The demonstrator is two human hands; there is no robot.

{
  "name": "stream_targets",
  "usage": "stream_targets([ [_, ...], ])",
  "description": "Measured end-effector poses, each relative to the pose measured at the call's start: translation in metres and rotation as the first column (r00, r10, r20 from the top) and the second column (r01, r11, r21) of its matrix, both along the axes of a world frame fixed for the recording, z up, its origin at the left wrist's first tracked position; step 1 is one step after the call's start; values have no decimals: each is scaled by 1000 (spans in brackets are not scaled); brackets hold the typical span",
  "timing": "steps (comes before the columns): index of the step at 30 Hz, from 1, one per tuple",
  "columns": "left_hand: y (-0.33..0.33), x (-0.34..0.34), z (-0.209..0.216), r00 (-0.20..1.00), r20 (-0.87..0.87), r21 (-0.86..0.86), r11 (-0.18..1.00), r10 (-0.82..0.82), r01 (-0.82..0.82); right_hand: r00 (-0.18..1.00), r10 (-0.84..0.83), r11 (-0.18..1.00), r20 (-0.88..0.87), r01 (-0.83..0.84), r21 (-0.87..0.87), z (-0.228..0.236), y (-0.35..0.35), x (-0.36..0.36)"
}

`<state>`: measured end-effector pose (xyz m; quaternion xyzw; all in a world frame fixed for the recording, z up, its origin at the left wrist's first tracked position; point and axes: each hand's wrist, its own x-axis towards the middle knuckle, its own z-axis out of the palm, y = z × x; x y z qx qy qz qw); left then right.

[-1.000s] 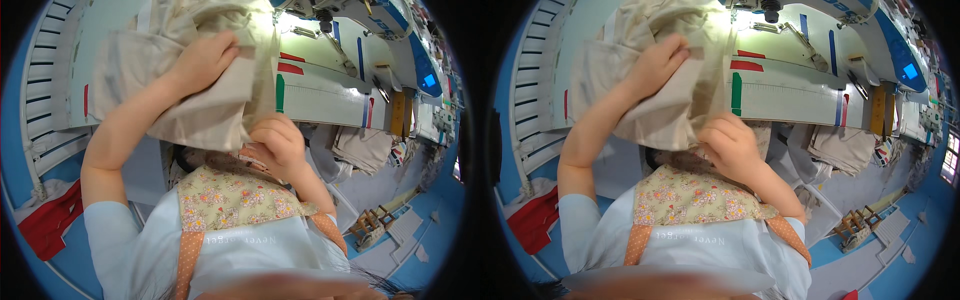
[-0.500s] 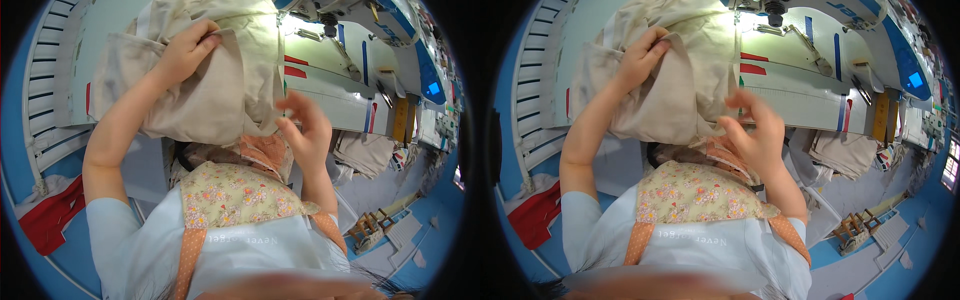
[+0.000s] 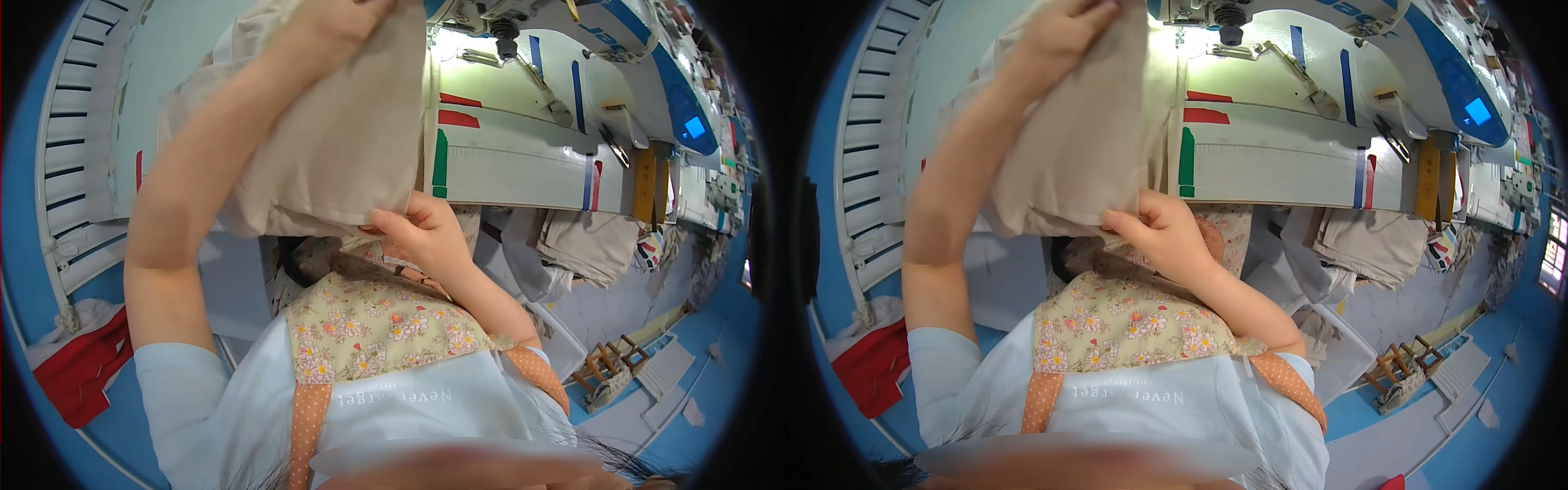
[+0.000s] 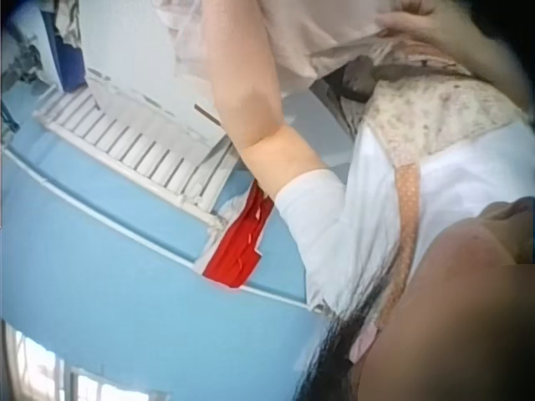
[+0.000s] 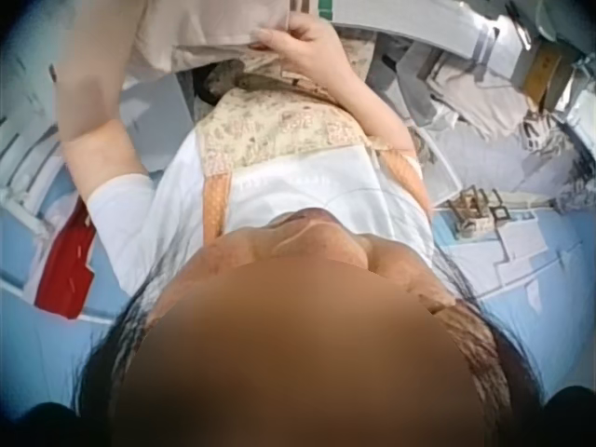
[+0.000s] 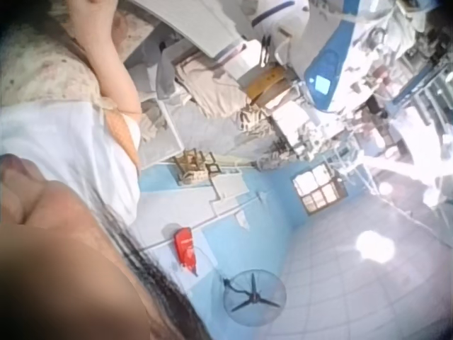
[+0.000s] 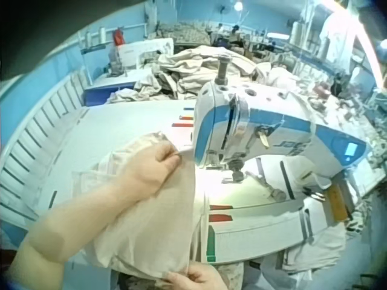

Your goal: The person is sewing a fabric bag using an industrial sewing machine.

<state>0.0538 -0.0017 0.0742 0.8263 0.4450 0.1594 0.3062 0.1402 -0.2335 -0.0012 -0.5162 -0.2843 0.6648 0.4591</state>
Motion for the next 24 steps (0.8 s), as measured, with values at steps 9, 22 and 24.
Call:
stream_targets([
  [9,3,0,-102,990,104,268,961,-100,69,982,-188,968,-31,180,-173,-20,-32,9],
  [22,20,8,-119,988,29,435,892,-151,124,965,-230,950,128,251,-185,-23,-30,9],
  [24,24,9,-122,983,19,482,863,-184,152,964,-245,939,99,262,-221,-24,-29,9],
])
